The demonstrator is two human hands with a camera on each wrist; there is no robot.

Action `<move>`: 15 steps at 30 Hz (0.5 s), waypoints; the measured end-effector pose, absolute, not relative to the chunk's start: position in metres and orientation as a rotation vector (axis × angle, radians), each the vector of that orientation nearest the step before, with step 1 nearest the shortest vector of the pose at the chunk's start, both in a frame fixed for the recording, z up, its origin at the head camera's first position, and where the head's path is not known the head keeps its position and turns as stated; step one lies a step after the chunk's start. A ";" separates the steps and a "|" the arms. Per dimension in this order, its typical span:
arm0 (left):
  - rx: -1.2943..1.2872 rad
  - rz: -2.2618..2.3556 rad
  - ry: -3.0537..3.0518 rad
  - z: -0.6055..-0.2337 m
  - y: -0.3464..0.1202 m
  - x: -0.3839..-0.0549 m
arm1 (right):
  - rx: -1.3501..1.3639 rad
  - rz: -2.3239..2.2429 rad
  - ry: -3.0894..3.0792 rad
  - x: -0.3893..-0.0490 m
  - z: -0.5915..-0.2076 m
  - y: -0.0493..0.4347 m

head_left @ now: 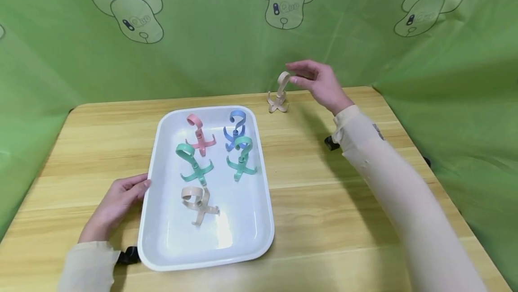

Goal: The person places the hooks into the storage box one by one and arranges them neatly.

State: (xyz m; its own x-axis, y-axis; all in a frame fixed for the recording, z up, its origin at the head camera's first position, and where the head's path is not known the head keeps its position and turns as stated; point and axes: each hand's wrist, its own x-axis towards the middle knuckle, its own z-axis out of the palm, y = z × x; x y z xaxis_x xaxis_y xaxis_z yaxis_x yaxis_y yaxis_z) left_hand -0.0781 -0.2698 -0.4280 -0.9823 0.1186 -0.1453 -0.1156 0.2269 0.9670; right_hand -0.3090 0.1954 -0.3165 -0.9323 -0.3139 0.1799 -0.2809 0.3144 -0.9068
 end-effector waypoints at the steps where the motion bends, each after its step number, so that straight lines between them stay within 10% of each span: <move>1: 0.005 1.847 2.305 -0.428 -0.270 -0.078 | -0.563 -1.711 2.530 -0.312 -0.317 0.196; 15: 0.008 1.871 2.294 -0.429 -0.270 -0.079 | -0.483 -1.501 2.541 -0.355 -0.330 0.199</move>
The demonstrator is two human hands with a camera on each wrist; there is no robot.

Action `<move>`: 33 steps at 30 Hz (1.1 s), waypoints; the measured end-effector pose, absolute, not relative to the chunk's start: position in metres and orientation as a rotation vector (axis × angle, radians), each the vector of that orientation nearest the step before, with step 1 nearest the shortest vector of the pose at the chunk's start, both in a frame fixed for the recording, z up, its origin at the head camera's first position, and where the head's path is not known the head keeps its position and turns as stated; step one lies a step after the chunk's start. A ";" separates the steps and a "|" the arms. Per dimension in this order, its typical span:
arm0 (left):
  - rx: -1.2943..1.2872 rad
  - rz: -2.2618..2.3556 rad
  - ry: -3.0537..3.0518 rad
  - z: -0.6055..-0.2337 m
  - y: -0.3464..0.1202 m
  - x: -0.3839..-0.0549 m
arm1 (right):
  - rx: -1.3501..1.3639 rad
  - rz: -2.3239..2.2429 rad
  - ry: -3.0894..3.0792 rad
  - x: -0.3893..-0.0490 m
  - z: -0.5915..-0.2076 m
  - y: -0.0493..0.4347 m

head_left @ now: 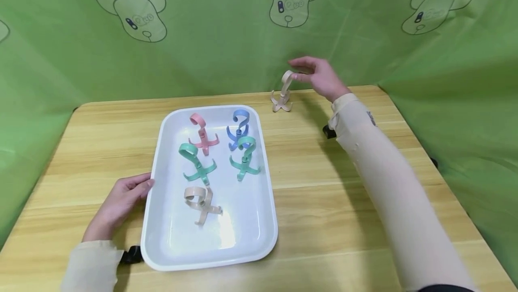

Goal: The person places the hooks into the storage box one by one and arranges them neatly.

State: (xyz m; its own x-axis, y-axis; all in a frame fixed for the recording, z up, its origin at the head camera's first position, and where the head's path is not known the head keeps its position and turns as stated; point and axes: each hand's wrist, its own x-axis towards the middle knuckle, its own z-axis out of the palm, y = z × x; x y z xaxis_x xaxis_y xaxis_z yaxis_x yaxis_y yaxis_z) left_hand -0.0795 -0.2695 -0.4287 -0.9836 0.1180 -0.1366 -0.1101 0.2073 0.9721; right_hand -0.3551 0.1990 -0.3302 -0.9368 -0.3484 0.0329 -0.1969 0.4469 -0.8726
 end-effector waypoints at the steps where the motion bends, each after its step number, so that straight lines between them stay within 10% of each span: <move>1: 0.009 1.869 2.297 -0.429 -0.270 -0.080 | -0.477 -1.492 2.544 -0.356 -0.332 0.199; 33: 0.010 1.878 2.288 -0.431 -0.272 -0.082 | -0.488 -1.535 2.603 -0.369 -0.352 0.196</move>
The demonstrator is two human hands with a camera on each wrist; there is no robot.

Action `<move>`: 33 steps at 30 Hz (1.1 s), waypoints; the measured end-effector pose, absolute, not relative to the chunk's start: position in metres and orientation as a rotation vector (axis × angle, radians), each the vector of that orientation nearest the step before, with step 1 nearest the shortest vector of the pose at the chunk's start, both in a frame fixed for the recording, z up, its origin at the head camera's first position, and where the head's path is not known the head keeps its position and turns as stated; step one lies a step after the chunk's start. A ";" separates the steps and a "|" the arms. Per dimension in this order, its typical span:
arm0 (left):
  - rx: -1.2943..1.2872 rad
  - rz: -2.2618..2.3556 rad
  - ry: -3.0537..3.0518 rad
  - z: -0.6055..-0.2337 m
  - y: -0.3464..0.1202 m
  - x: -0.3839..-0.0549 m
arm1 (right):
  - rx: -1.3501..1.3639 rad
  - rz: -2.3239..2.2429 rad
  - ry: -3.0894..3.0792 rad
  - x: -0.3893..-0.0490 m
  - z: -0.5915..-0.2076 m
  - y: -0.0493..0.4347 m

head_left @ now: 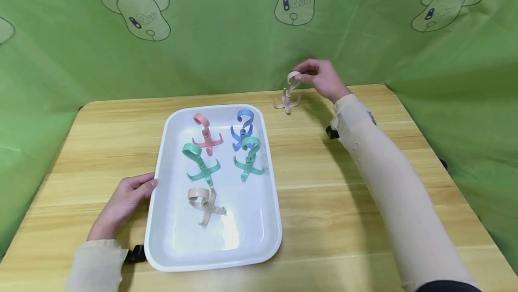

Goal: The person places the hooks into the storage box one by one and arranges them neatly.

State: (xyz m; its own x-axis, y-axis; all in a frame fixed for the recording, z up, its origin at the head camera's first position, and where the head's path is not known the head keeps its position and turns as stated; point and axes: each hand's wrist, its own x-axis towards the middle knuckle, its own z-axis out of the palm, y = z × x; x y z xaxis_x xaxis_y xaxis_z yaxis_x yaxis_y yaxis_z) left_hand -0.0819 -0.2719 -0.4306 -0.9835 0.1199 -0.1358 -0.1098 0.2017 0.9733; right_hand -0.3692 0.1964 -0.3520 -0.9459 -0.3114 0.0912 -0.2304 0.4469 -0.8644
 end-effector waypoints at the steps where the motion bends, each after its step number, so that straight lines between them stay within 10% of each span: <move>1: 0.002 1.875 2.287 -0.431 -0.272 -0.082 | -0.480 -1.536 2.602 -0.369 -0.352 0.197; 33: -0.005 1.905 2.257 -0.431 -0.271 -0.081 | -0.443 -1.697 2.612 -0.332 -0.329 0.208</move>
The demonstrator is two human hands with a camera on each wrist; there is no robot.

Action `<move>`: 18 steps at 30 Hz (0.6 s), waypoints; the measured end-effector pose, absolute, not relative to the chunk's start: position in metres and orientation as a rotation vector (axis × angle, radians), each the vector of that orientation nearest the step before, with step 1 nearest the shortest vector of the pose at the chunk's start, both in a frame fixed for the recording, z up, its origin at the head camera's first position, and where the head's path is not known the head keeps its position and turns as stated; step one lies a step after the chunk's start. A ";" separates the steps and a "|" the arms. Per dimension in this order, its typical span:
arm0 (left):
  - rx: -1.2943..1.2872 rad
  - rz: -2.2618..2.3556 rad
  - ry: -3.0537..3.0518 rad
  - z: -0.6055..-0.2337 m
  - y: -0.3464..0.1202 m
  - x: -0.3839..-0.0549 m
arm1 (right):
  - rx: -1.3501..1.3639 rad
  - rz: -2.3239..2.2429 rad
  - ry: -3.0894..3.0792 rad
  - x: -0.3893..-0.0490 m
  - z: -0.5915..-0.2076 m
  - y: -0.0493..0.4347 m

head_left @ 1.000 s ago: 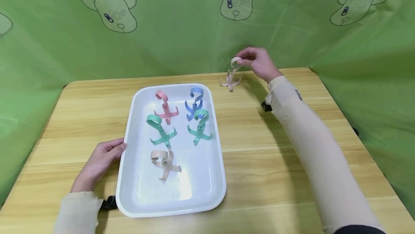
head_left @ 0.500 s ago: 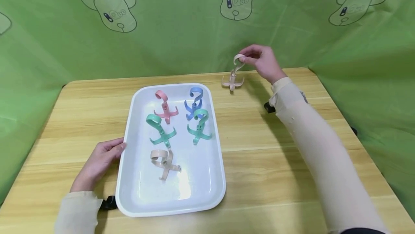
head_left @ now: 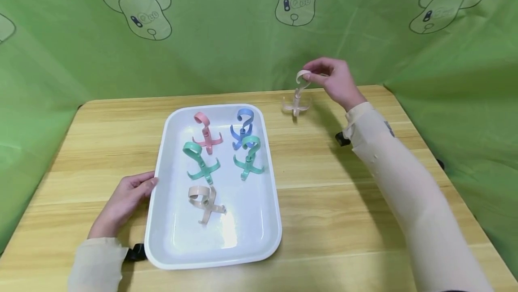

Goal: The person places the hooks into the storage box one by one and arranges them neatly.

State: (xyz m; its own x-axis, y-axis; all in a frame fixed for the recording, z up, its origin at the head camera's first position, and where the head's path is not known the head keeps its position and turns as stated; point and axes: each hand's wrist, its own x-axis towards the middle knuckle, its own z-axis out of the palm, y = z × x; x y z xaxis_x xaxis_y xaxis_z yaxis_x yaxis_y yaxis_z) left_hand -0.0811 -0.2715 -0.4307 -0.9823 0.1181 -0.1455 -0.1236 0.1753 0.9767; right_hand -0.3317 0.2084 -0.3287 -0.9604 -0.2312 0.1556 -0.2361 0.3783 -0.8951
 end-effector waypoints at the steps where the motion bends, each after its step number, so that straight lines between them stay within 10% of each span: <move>1: -0.006 1.898 2.263 -0.431 -0.272 -0.081 | 0.444 1.683 -2.602 -0.330 -0.329 0.209; 18: -0.005 1.882 2.281 -0.431 -0.269 -0.081 | 0.398 1.604 -2.651 -0.301 -0.324 0.222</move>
State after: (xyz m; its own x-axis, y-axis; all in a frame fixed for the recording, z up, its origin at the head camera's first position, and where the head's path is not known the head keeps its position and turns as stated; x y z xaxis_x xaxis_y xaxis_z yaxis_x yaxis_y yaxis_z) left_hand -0.0808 -0.2693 -0.4307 -0.9830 0.1144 -0.1434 -0.1191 0.1965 0.9732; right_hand -0.3007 0.2221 -0.3239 -0.9674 -0.2068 0.1460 -0.2253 0.4403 -0.8691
